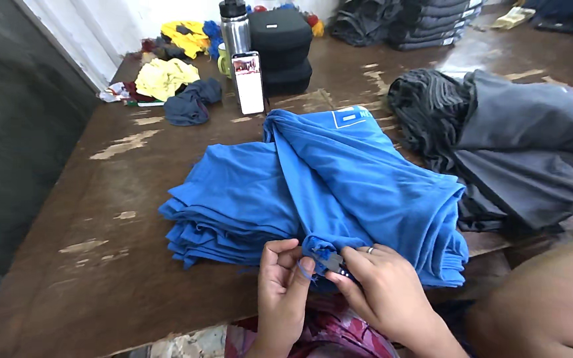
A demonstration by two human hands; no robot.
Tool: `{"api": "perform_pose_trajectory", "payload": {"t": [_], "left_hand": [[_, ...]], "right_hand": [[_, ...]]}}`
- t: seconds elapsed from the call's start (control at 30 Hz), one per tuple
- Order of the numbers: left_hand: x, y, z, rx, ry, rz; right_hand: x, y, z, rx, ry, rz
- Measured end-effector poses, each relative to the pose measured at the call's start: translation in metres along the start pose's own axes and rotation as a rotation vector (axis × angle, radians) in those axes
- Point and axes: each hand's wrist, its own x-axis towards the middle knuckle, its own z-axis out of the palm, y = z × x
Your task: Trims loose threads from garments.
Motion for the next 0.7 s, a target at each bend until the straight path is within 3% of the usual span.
{"api": "perform_pose_trajectory", "payload": {"t": [0.3,0.47,0.53,0.63,0.7], "left_hand": [[0.0,-0.003,-0.003,0.017,-0.025,0.017],[0.0,-0.004,-0.008,0.072,-0.025,0.108],[-0.001,-0.001,-0.01,0.185,-0.051,0.222],[0.001,0.005,-0.022,0.496,-0.15,0.421],[0.002,0.008,-0.03,0.626,-0.243,0.449]], "right_hand": [[-0.001,0.004,0.003,0.041,0.058,-0.02],[-0.006,0.017,-0.001,0.119,0.172,0.042],[-0.008,0.028,0.004,0.157,0.211,0.045],[-0.015,0.038,-0.003,0.419,0.308,0.008],[-0.021,0.04,-0.007,0.456,0.301,0.027]]}}
